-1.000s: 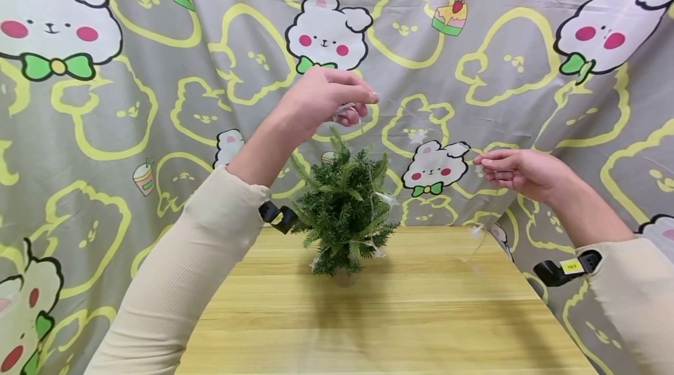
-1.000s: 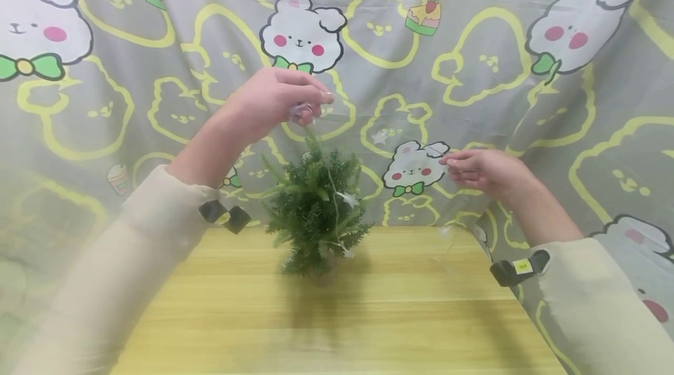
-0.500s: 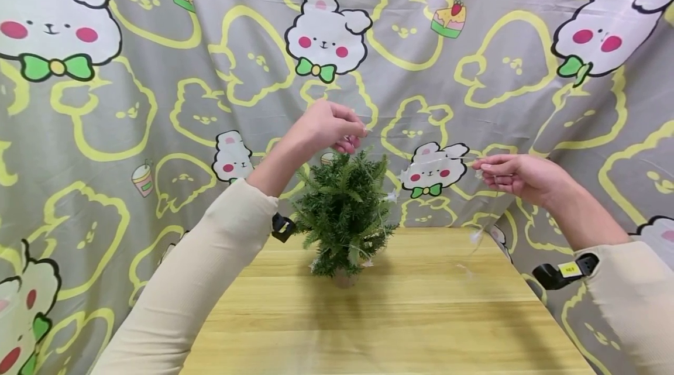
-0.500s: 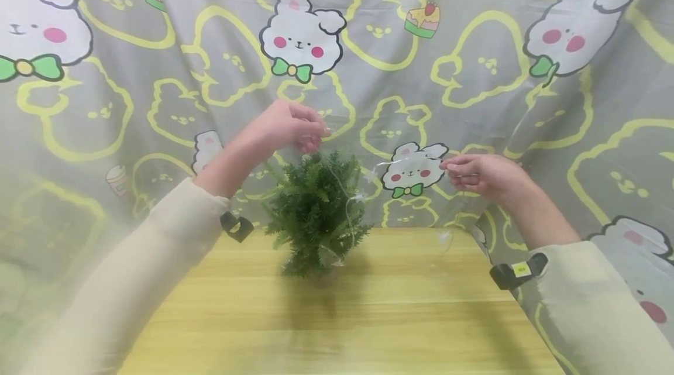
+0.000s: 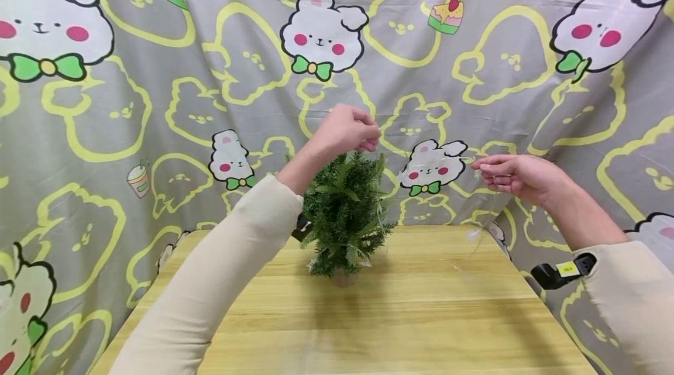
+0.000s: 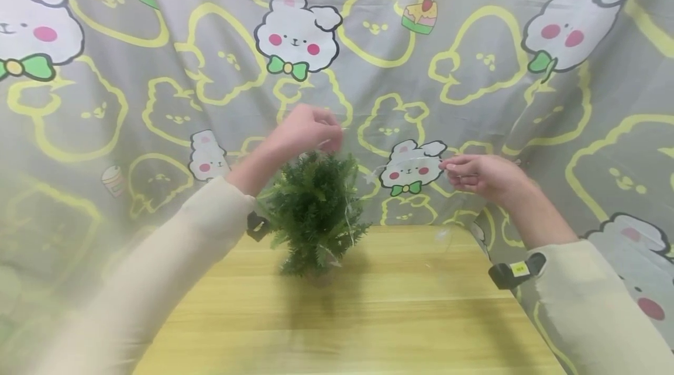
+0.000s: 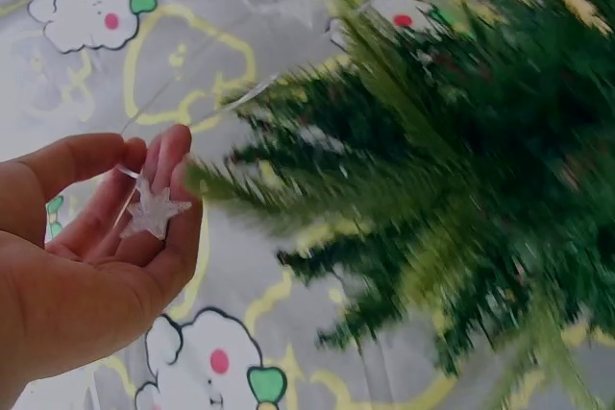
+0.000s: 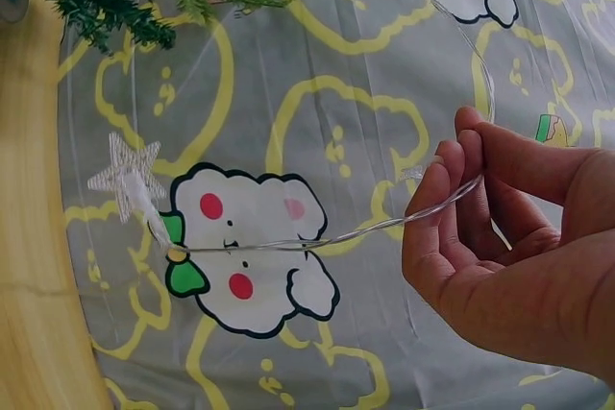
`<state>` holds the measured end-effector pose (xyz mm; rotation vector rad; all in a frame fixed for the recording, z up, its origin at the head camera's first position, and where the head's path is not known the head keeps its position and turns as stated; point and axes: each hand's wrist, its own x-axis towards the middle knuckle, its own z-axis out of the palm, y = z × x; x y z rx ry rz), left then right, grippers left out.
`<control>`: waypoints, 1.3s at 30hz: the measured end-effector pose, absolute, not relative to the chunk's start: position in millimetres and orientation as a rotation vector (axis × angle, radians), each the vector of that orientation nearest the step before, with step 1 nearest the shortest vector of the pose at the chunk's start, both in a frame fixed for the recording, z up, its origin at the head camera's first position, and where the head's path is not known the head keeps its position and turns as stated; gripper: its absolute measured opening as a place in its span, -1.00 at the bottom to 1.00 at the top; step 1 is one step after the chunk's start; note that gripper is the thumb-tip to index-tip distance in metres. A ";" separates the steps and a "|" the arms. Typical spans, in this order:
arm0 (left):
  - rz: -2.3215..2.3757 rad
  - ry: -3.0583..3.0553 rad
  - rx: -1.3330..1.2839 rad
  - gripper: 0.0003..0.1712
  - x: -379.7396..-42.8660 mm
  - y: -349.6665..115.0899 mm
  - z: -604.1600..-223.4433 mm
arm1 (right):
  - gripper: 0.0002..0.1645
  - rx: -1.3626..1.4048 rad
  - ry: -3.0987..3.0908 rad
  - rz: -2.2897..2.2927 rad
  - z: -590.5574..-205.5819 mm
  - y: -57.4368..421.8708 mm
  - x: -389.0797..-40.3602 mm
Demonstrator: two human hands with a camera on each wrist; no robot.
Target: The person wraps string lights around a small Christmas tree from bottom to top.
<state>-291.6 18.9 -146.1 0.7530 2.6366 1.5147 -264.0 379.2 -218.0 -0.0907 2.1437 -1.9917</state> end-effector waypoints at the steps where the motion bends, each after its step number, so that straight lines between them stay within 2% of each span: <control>1: 1.526 2.626 0.762 -0.88 -291.5 23.3 -145.9 | -0.60 -0.086 2.141 -1.996 -218.5 380.0 -263.4; 9: 1.431 2.610 0.815 -0.86 -296.0 57.6 -152.4 | -0.61 -0.082 2.120 -2.028 -226.0 386.4 -260.8; 25: 1.125 2.700 0.943 -0.79 -321.6 82.6 -143.7 | -0.63 -0.076 2.097 -2.051 -231.4 382.4 -261.8; 34: 1.386 2.256 0.907 -0.85 -327.2 92.0 -135.5 | -0.63 -0.032 2.090 -2.059 -233.8 384.3 -265.0; 39: 1.350 2.382 0.886 -0.85 -334.1 91.1 -135.8 | -0.63 -0.032 2.090 -2.060 -235.8 386.5 -265.8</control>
